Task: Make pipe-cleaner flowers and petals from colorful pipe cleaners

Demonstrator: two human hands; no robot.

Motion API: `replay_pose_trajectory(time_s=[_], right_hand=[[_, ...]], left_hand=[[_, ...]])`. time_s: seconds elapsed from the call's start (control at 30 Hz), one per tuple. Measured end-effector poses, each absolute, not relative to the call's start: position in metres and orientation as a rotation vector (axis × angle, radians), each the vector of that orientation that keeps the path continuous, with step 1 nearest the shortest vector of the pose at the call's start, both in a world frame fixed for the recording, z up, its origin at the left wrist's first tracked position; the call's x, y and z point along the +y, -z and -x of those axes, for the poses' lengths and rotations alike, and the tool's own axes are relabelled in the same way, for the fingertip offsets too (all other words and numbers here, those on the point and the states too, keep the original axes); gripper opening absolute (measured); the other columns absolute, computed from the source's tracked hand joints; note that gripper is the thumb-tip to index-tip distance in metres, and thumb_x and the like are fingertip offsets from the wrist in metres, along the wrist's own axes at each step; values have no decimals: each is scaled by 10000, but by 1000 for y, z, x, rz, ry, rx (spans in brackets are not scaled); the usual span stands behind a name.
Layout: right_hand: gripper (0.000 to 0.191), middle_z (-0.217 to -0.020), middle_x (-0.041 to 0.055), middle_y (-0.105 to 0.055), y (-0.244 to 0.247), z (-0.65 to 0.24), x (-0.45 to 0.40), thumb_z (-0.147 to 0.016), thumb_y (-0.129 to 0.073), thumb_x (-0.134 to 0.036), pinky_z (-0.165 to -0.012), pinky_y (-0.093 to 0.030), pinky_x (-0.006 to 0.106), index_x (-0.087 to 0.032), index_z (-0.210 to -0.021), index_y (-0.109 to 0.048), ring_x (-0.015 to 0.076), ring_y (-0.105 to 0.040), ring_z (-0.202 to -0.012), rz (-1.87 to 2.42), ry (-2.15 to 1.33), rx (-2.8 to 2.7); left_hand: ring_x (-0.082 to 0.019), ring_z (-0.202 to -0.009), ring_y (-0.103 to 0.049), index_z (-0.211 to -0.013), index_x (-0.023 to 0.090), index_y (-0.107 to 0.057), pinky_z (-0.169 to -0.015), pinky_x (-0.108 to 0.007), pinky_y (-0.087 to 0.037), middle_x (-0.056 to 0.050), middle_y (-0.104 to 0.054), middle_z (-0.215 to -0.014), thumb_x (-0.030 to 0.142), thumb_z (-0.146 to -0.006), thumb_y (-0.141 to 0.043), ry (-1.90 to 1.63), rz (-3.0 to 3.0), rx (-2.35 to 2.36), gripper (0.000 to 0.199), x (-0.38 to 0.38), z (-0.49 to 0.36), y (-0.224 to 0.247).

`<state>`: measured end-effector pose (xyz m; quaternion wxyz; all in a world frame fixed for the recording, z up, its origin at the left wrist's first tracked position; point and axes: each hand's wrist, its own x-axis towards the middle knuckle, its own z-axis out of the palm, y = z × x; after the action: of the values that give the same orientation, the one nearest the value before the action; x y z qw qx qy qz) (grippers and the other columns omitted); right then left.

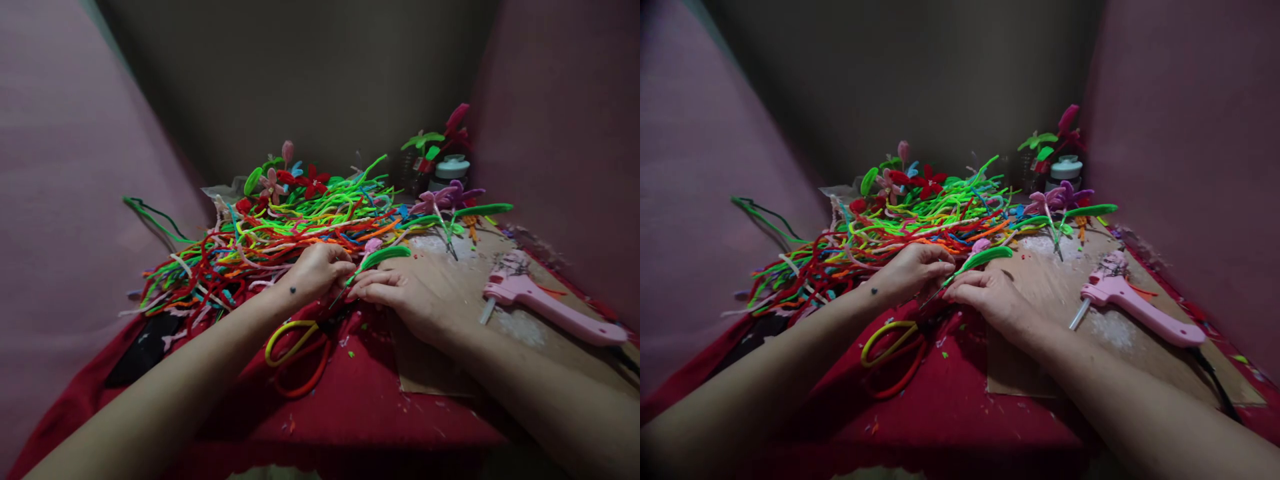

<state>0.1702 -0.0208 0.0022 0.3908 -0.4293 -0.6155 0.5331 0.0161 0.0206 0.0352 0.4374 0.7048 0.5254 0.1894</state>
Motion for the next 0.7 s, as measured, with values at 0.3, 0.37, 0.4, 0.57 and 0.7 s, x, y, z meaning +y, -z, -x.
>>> replay_pose_trajectory(time_s=[0.3,0.37,0.4,0.57,0.7], right_hand=[[166,-813,32,-692,-9,-170,-23,-641,-544,-227,-811,-446,305,-208,-608,-706,184,-599,-845,1018,-1379,-1587],[177,-820,33,-689,-12,-171,-24,-650,-536,-222,-797,-450,308,-215,-597,-705,188,-598,-841,1042,-1371,-1612],[180,-819,32,-687,-13,-171,-24,-655,-535,-222,-785,-452,309,-218,-598,-706,190,-596,-835,1059,-1364,-1622],[161,-767,24,-671,-9,-171,-22,-661,-548,-232,-762,-438,316,-215,-607,-698,196,-582,-809,1085,-1345,-1608],[147,-743,30,-654,-4,-169,-20,-651,-561,-258,-751,-429,318,-199,-614,-691,195,-567,-791,1059,-1333,-1589]], left_hand=[[-92,-381,-541,-752,161,-505,-341,-165,-361,41,-556,-511,158,-832,-413,-511,-1578,1315,122,16,-8,-31],[-99,-394,-549,-751,165,-496,-354,-172,-368,37,-558,-503,203,-838,-418,-527,-1574,1328,123,14,-5,-29],[-103,-389,-544,-737,164,-498,-354,-177,-364,32,-558,-498,254,-842,-422,-518,-1604,1340,158,12,-3,-28],[-102,-418,-519,-692,141,-565,-384,-193,-362,6,-570,-523,479,-741,-550,-419,-1774,1405,342,1,1,-31],[-111,-467,-532,-744,139,-604,-420,-197,-375,11,-576,-541,391,-708,-604,-406,-1858,1422,254,-10,-5,-35]])
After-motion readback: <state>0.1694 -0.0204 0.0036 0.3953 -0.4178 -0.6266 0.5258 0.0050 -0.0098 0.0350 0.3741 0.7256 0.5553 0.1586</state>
